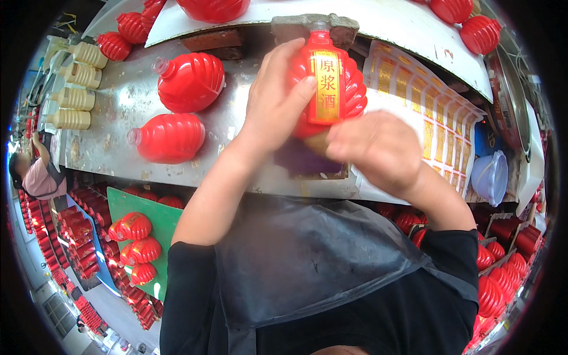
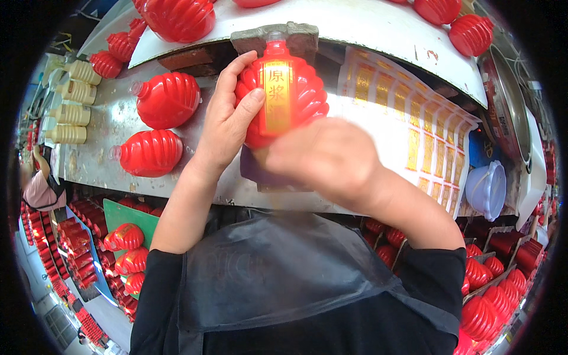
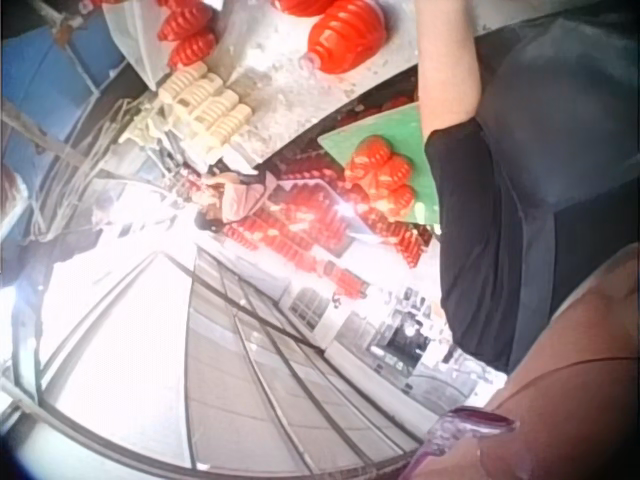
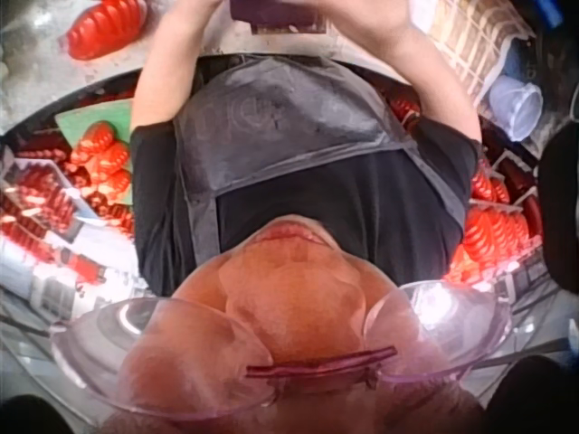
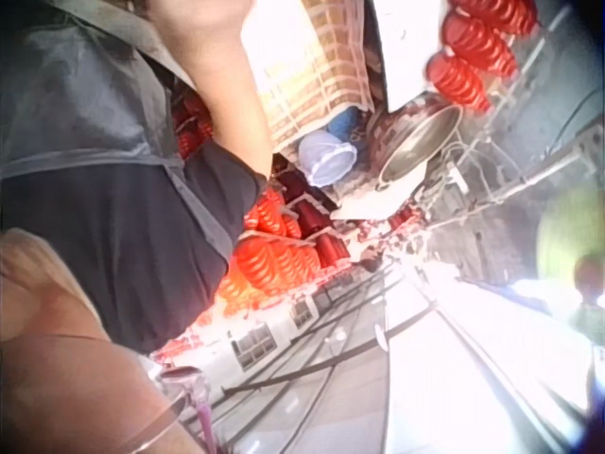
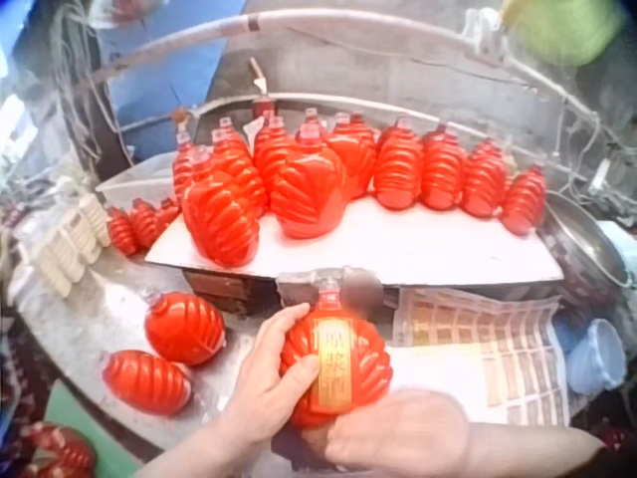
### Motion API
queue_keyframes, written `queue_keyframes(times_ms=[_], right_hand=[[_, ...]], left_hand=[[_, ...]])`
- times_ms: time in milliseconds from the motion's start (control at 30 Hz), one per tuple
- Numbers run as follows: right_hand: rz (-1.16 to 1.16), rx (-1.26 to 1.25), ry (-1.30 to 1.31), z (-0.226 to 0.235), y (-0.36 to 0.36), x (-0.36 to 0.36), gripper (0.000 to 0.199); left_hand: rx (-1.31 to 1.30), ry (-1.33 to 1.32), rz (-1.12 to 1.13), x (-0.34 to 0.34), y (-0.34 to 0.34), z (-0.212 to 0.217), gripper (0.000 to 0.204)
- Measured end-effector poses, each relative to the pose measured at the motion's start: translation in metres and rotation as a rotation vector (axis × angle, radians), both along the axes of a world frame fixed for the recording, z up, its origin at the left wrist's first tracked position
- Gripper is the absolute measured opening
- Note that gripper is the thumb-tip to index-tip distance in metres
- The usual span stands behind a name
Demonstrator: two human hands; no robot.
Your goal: The person repeatedly picks up red plastic bottles, applies a rectangular label to each bottle's body, smooths the label, and places the labeled bottle aside. The process is repeated for multiple bottles in a continuous sequence.
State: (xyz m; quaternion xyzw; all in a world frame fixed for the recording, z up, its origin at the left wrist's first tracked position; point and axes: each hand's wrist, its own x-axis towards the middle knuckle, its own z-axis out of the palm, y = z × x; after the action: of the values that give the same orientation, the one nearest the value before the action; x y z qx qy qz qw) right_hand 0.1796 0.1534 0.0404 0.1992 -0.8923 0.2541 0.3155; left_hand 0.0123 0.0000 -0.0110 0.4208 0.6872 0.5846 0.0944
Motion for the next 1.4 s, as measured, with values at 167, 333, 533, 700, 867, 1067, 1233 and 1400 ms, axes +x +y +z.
queue_keyframes(times_ms=[167,333,533,700,867,1067,1233,1400], right_hand=[[-0.221,-0.044,0.025,0.006,0.009,-0.012,0.032],[-0.045,0.106,0.049,-0.019,-0.007,0.012,0.019],[0.020,0.027,-0.039,-0.014,-0.009,0.013,0.021],[-0.190,-0.118,-0.142,0.022,0.001,-0.031,0.029],[-0.330,0.087,-0.159,0.024,0.044,-0.088,0.025],[-0.357,0.102,-0.240,0.026,0.059,-0.106,0.026],[-0.300,-0.299,-0.226,0.046,0.040,-0.075,0.029],[-0.234,0.010,-0.114,0.041,0.023,-0.078,0.016]], left_hand=[[0.005,-0.050,0.000,0.000,-0.001,0.000,0.060],[0.008,-0.037,0.028,0.002,0.001,-0.002,0.062],[0.042,-0.262,-0.069,0.004,-0.002,0.000,0.056],[0.152,-0.554,-0.139,0.002,-0.003,0.010,0.059],[-0.041,-0.427,-0.129,-0.006,0.004,0.022,0.071],[-0.229,-0.485,-0.071,-0.026,0.029,0.033,0.059],[-0.062,-0.710,-0.143,-0.027,0.033,0.031,0.037],[-0.006,-0.768,-0.052,-0.030,0.038,0.023,0.019]])
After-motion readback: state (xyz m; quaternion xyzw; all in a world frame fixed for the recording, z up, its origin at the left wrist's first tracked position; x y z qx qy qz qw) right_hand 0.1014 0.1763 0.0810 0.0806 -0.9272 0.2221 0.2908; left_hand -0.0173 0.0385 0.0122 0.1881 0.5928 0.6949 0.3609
